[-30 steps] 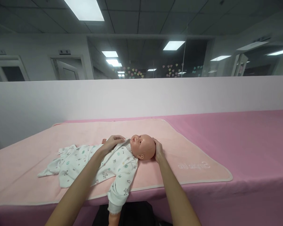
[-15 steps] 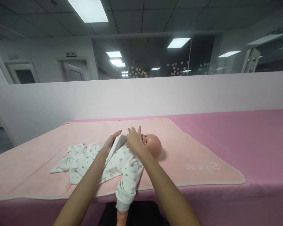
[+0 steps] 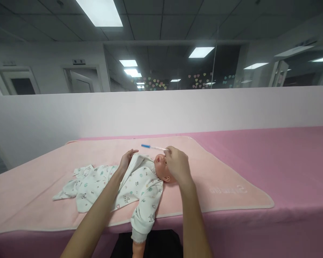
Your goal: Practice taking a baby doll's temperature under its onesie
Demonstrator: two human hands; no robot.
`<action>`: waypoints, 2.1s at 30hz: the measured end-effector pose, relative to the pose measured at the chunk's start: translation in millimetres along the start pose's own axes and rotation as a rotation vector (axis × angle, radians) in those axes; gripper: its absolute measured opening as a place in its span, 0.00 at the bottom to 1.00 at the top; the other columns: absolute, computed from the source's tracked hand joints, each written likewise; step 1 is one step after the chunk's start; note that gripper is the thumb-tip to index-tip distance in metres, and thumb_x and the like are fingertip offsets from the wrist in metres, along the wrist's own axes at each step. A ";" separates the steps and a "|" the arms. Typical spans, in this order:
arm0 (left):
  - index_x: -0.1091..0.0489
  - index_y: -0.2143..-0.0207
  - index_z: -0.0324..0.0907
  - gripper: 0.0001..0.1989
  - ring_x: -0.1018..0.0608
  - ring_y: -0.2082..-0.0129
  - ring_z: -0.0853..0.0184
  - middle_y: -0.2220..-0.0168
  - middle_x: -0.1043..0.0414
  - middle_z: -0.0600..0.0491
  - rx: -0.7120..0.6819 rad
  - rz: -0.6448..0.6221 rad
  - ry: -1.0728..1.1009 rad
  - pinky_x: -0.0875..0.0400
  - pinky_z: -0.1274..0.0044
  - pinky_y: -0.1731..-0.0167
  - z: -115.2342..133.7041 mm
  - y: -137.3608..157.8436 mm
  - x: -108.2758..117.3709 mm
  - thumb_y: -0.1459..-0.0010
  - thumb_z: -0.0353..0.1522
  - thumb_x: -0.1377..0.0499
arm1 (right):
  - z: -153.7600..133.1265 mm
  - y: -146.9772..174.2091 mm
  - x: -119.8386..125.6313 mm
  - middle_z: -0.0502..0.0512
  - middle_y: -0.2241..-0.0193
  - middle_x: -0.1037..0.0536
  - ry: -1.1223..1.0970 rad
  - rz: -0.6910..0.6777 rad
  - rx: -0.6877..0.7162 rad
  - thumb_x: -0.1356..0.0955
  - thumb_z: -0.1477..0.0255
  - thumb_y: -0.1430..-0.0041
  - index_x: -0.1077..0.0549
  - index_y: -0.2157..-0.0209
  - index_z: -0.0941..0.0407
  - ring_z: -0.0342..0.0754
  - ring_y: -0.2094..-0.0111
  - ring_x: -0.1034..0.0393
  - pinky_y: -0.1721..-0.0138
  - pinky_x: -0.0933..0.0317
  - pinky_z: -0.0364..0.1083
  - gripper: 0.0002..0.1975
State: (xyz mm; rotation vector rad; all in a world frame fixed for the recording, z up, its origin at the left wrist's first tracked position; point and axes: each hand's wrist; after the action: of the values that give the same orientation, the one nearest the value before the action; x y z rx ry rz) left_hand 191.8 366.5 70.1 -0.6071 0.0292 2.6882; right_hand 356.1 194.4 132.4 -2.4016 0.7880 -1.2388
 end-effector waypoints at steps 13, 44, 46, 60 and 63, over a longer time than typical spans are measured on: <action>0.26 0.73 0.36 0.14 0.38 0.81 0.75 0.81 0.34 0.55 -0.250 -0.398 -0.761 0.46 0.81 0.80 -1.3 19.8 -13.9 0.58 0.39 0.37 | -20.1 26.0 47.6 0.53 0.64 0.25 -0.433 -0.053 0.169 0.40 0.67 0.45 0.26 0.64 0.55 0.46 0.60 0.32 0.60 0.40 0.44 0.13; 0.37 0.73 0.39 0.10 0.37 0.82 0.77 0.82 0.41 0.60 -0.141 -0.343 -0.373 0.44 0.83 0.80 -1.9 12.9 -4.2 0.60 0.31 0.39 | -2.1 26.0 -145.0 0.56 0.69 0.24 -0.050 0.318 0.140 0.42 0.78 0.48 0.29 0.62 0.56 0.48 0.72 0.30 0.73 0.41 0.44 0.15; 0.35 0.72 0.38 0.11 0.37 0.80 0.78 0.80 0.39 0.59 -0.187 -0.377 -0.448 0.44 0.83 0.78 -4.2 12.3 -5.1 0.60 0.30 0.38 | 4.8 30.3 -144.2 0.55 0.68 0.24 -0.194 0.399 0.174 0.43 0.77 0.45 0.29 0.63 0.56 0.46 0.70 0.30 0.69 0.39 0.43 0.15; 0.28 0.70 0.36 0.12 0.31 0.76 0.72 0.76 0.31 0.53 -0.130 -0.461 -0.612 0.39 0.81 0.75 2.0 24.1 -9.1 0.57 0.34 0.37 | 10.1 30.1 -142.8 0.56 0.68 0.24 -0.415 0.462 0.147 0.42 0.74 0.42 0.28 0.64 0.58 0.45 0.69 0.31 0.65 0.37 0.44 0.12; 0.28 0.69 0.36 0.12 0.31 0.76 0.72 0.76 0.30 0.53 -0.104 -0.455 -0.612 0.39 0.81 0.75 2.7 23.6 -7.8 0.57 0.33 0.38 | 11.0 29.2 -143.3 0.56 0.66 0.24 -0.416 0.446 0.167 0.42 0.75 0.42 0.28 0.63 0.57 0.46 0.65 0.30 0.61 0.37 0.45 0.13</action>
State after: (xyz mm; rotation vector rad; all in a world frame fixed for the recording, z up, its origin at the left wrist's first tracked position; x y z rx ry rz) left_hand 188.4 342.1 74.4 0.1873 -0.3680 2.3215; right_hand 288.4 258.4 19.2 -2.0851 0.9684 -0.5827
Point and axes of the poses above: each hand's wrist, its own y-axis away from the middle knuckle, its own x-axis out of the back of the hand, z = x × y
